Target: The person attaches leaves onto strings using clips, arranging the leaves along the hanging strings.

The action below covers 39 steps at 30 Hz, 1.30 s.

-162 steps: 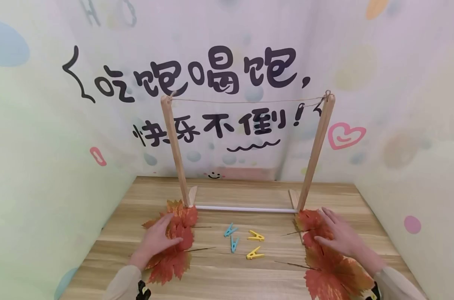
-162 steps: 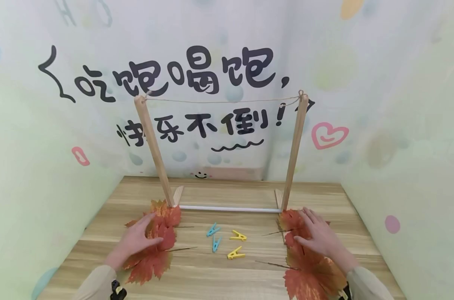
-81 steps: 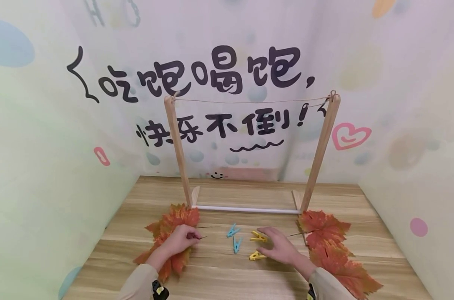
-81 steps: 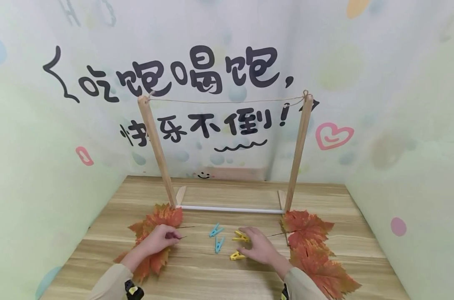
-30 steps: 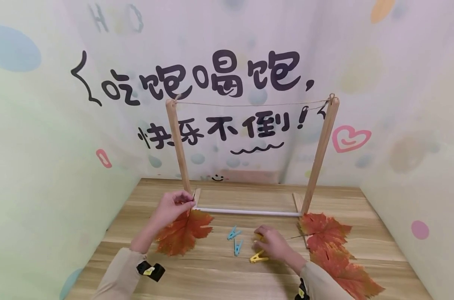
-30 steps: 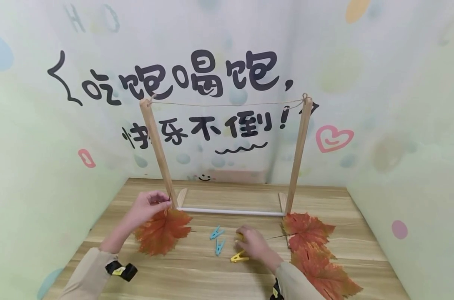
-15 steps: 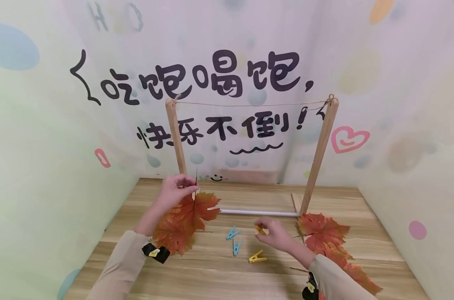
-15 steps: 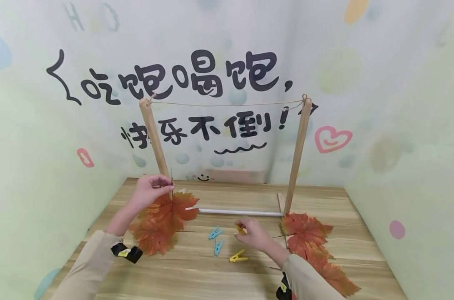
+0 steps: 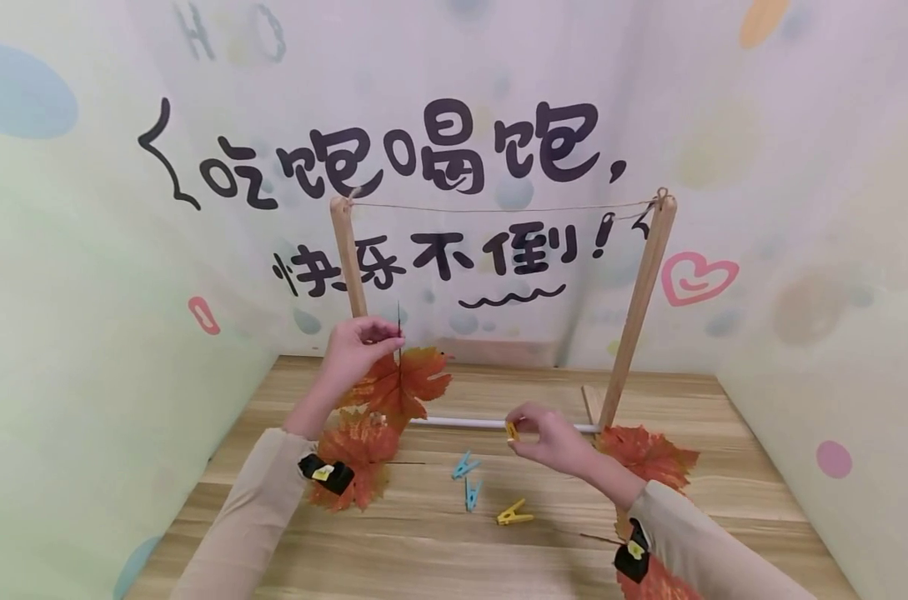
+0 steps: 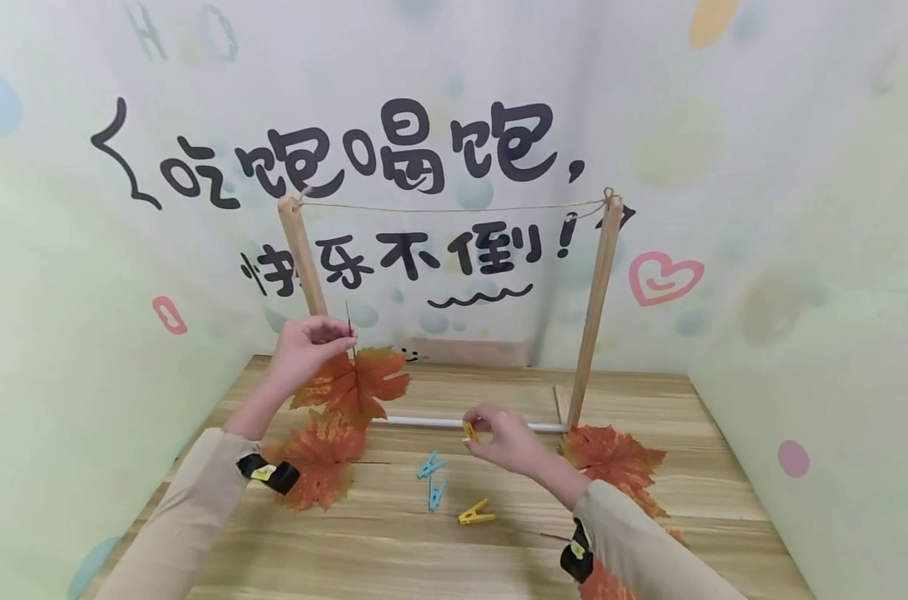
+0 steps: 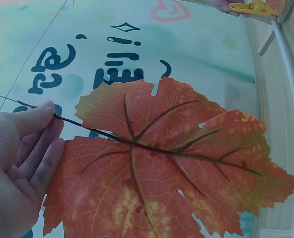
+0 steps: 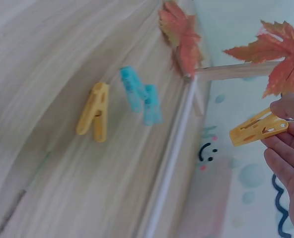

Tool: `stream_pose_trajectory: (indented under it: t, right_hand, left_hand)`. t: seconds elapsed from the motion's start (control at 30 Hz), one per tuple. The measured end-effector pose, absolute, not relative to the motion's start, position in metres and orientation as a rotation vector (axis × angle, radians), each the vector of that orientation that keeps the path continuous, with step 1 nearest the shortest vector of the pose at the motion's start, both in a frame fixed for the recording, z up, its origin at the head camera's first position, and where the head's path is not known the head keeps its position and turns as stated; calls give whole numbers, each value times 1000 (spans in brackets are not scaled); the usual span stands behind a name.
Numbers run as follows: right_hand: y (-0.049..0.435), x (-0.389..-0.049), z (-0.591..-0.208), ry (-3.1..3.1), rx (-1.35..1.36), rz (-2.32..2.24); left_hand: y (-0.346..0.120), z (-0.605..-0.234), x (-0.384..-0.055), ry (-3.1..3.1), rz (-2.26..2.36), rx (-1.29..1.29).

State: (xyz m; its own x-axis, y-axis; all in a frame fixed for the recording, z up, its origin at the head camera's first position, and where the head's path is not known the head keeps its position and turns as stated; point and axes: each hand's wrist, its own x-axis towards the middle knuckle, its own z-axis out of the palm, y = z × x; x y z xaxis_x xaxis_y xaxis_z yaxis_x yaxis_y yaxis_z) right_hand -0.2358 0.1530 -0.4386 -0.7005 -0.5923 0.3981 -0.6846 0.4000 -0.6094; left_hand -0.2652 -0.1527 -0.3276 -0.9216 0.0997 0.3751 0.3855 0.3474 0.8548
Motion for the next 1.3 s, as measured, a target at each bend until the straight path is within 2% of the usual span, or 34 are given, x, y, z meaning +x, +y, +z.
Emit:
stream_pose_trajectory:
  t: [0.3,0.7,0.93,1.3]
  right_hand:
    - [151,-240,-404,-2507,1161,1216]
    - [150,-247,-375,-2386,1172,1149]
    - [149,-243,-358,-2449,1130,1193]
    - [145,-242,-348,-2408,1164,1155]
  left_hand:
    - [-147,-308,-275,-2344,-1575,-429]
    - [-128,-261,-265,-2234,-1469,-456]
    - [-133,-269,-304,-2134,-1505,-394]
    - [-131,-256,-308,-2029,-1580,-281]
